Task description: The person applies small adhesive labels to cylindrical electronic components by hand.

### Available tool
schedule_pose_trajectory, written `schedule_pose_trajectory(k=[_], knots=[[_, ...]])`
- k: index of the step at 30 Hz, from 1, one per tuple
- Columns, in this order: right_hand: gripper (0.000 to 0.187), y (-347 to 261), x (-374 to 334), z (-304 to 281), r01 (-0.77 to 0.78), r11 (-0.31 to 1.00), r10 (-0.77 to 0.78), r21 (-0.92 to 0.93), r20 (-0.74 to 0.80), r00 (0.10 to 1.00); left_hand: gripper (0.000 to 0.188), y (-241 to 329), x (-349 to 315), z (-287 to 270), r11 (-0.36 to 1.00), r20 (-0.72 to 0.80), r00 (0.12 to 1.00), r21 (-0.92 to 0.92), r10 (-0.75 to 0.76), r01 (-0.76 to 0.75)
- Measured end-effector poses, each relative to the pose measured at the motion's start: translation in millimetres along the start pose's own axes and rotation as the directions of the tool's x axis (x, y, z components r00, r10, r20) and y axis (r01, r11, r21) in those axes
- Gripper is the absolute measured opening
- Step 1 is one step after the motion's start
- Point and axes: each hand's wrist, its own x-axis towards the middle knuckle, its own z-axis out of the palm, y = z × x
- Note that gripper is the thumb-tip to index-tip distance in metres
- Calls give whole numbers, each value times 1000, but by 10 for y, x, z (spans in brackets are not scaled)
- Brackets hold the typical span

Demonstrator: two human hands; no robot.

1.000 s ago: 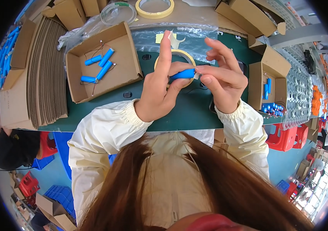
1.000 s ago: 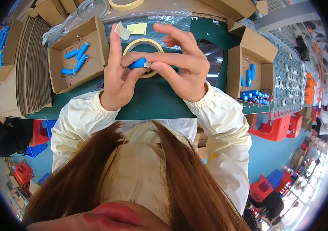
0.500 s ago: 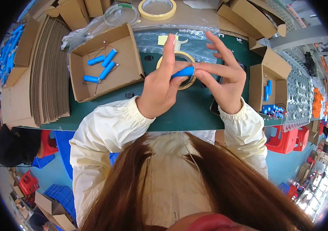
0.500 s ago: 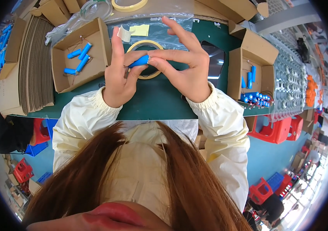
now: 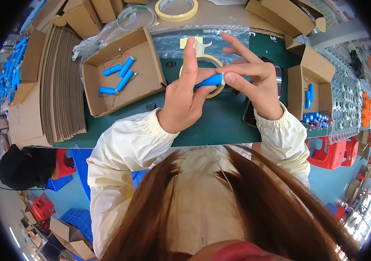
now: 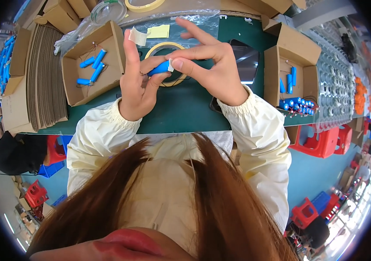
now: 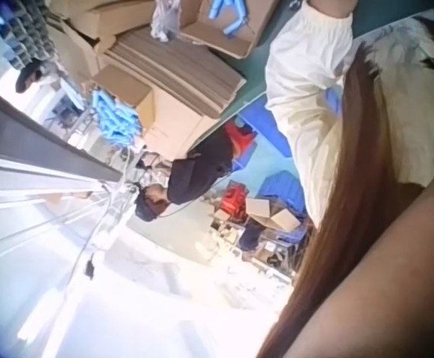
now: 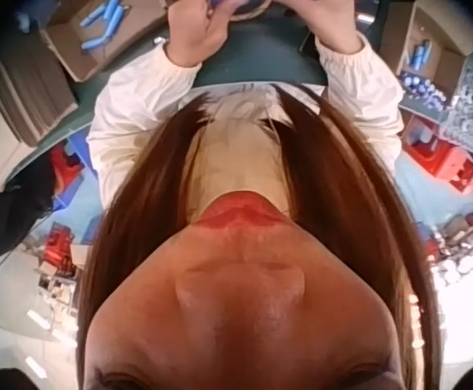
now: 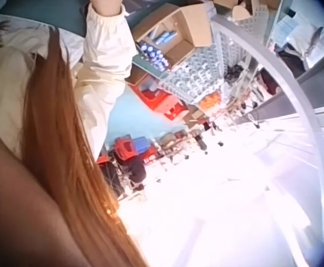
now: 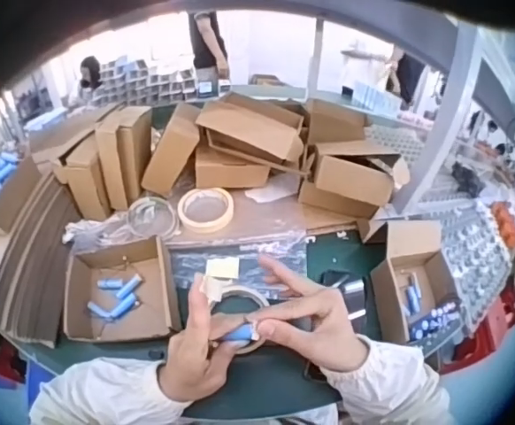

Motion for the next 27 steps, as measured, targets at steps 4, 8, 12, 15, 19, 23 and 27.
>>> schedule_pose_trajectory(k=[4, 8, 12, 15, 19, 23, 27], knots=[[18, 4, -16, 31, -51, 998, 50, 44, 21, 999, 81, -35, -9, 3, 999, 9, 999, -2, 34, -34], [19, 30, -23, 56, -155, 961, 145, 231, 59, 988, 82, -51, -8, 11, 999, 24, 999, -9, 35, -35], [17, 25, -39, 42, -322, 911, 305, 257, 107, 946, 78, -12, -49, 68, 992, -11, 1000, -123, -23, 22], [16, -29, -49, 88, -346, 899, 354, 267, 20, 935, 81, -8, -48, 80, 947, 3, 987, -282, -161, 155], [14, 20, -67, 56, 149, 979, -177, -138, -228, 957, 84, -1, -16, 97, 916, -27, 972, -342, -233, 210], [18, -49, -71, 99, 335, 884, -380, -326, -82, 921, 85, -7, -12, 93, 917, -58, 973, -350, -225, 192], [19, -27, -68, 182, 145, 977, -161, -155, -98, 982, 84, -61, -32, 86, 970, -109, 983, -210, -146, 120]])
